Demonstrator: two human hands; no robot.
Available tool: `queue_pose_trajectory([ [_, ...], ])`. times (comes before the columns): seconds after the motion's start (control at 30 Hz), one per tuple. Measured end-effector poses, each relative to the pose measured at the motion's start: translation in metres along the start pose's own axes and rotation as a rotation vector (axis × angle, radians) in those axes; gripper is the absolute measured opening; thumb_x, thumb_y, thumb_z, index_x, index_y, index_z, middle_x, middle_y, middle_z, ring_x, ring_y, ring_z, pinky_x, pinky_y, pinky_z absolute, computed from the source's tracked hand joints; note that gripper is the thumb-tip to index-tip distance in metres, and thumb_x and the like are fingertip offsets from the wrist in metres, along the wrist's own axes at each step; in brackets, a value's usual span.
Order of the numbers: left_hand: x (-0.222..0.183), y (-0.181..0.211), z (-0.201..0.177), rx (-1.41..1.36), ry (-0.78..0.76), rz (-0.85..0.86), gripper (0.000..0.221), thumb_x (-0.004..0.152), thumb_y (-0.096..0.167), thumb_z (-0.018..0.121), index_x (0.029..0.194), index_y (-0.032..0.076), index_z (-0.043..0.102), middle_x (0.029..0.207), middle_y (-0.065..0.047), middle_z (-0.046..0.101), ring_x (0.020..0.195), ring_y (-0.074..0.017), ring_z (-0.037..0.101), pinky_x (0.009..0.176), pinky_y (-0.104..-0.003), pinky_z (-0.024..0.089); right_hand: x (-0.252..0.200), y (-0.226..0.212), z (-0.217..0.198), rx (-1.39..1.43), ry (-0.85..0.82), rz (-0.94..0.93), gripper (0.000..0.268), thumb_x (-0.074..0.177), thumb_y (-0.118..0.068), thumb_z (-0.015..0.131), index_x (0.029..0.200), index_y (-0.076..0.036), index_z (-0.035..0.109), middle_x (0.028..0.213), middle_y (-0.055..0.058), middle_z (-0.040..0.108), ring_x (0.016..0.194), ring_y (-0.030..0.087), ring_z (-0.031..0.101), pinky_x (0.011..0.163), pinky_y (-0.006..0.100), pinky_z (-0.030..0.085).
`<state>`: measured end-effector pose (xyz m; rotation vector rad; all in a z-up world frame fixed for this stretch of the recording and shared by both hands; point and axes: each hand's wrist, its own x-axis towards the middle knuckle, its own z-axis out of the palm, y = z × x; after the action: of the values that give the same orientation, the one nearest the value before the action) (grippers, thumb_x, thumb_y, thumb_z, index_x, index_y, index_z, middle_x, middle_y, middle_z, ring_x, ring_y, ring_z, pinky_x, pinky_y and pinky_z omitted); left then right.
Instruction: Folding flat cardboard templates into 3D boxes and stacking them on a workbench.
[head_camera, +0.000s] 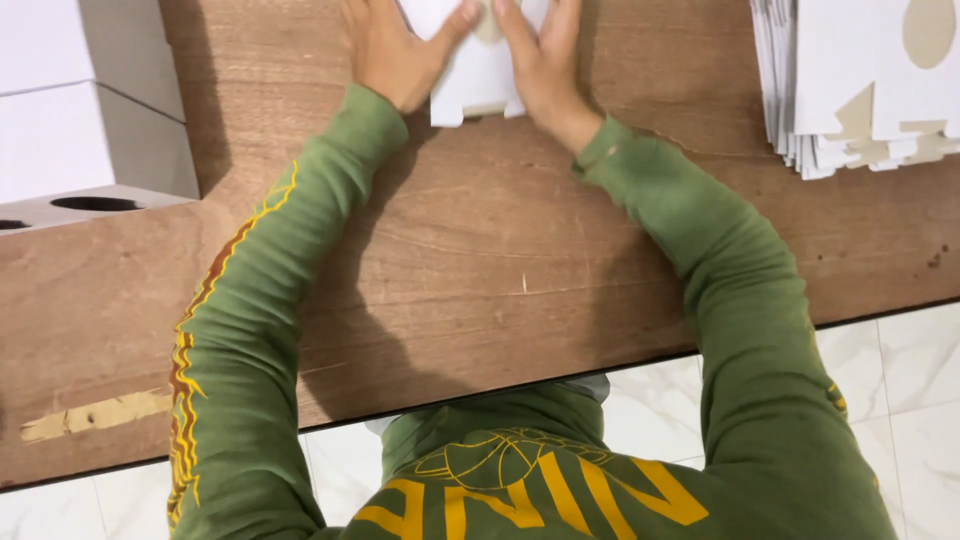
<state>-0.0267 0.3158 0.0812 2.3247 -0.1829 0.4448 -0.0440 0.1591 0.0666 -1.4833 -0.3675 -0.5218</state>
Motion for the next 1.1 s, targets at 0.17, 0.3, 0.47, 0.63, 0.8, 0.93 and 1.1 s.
queue_pose_trajectory([
  [0.17, -0.032, 0.016, -0.024, -0.348, -0.074, 0.135, 0.093, 0.074, 0.049, 0.074, 0.128, 0.005, 0.013, 0.132, -0.016, 0.024, 0.127, -0.0295, 0.025, 0.11, -0.041, 0.02, -0.029, -0.037, 0.013, 0.232, -0.188, 0.07, 0.035, 0.091, -0.011, 0.048, 0.114, -0.011, 0.022, 0.096, 0.015, 0.045, 0.084, 0.024, 0.049, 0.073, 0.035, 0.047],
  [0.3, -0.055, 0.029, -0.042, -0.722, -0.101, 0.129, 0.099, 0.073, 0.03, 0.076, 0.135, 0.009, 0.002, 0.145, -0.012, 0.01, 0.138, -0.0228, 0.018, 0.119, -0.036, 0.018, -0.033, -0.061, 0.012, 0.178, -0.217, 0.068, 0.033, 0.087, -0.005, 0.051, 0.108, -0.006, 0.025, 0.084, 0.015, 0.052, 0.07, 0.019, 0.054, 0.063, 0.028, 0.048],
  [0.47, -0.065, 0.018, -0.031, -0.558, 0.112, 0.054, 0.105, 0.067, 0.028, 0.081, 0.135, 0.011, 0.003, 0.143, -0.011, 0.008, 0.138, -0.0243, 0.013, 0.119, -0.039, 0.014, -0.036, -0.066, 0.013, -0.094, -0.044, -0.033, 0.034, 0.077, -0.006, 0.062, 0.096, -0.003, 0.035, 0.087, 0.009, 0.05, 0.076, 0.016, 0.053, 0.063, 0.027, 0.045],
  [0.63, -0.07, 0.012, -0.028, -0.455, 0.171, 0.064, 0.101, 0.065, 0.028, 0.079, 0.135, 0.01, 0.009, 0.139, -0.007, 0.015, 0.133, -0.0243, 0.019, 0.117, -0.04, 0.016, -0.037, -0.049, 0.006, -0.207, -0.032, -0.055, 0.041, 0.076, -0.004, 0.063, 0.104, -0.004, 0.034, 0.099, 0.009, 0.047, 0.09, 0.019, 0.049, 0.08, 0.031, 0.044],
  [0.8, -0.058, 0.001, -0.035, -1.107, -0.161, 0.116, 0.064, 0.078, 0.016, 0.063, 0.126, 0.01, 0.023, 0.119, -0.009, 0.039, 0.112, -0.0234, 0.041, 0.098, -0.04, 0.039, -0.021, -0.024, -0.007, -0.049, -0.301, -0.034, 0.067, 0.081, -0.053, 0.047, 0.12, -0.006, 0.021, 0.117, 0.01, 0.033, 0.111, 0.023, 0.035, 0.098, 0.037, 0.033],
  [0.93, -0.047, -0.011, -0.039, -1.275, -0.314, -0.092, 0.039, 0.071, 0.015, 0.06, 0.107, 0.003, 0.048, 0.103, -0.008, 0.055, 0.099, -0.0225, 0.052, 0.088, -0.036, 0.045, -0.019, -0.017, -0.01, 0.055, -0.313, 0.118, 0.065, 0.084, -0.043, 0.052, 0.124, -0.007, 0.016, 0.125, 0.015, 0.034, 0.116, 0.022, 0.037, 0.099, 0.035, 0.034],
  [1.1, -0.035, -0.015, -0.049, -1.292, -0.463, -0.601, 0.051, 0.064, 0.015, 0.059, 0.112, 0.0, 0.048, 0.109, -0.012, 0.055, 0.1, -0.0263, 0.054, 0.089, -0.038, 0.047, -0.019, -0.021, -0.008, 0.048, -0.256, 0.297, 0.054, 0.084, -0.015, 0.058, 0.12, -0.005, 0.02, 0.119, 0.018, 0.044, 0.105, 0.022, 0.05, 0.088, 0.031, 0.045],
])
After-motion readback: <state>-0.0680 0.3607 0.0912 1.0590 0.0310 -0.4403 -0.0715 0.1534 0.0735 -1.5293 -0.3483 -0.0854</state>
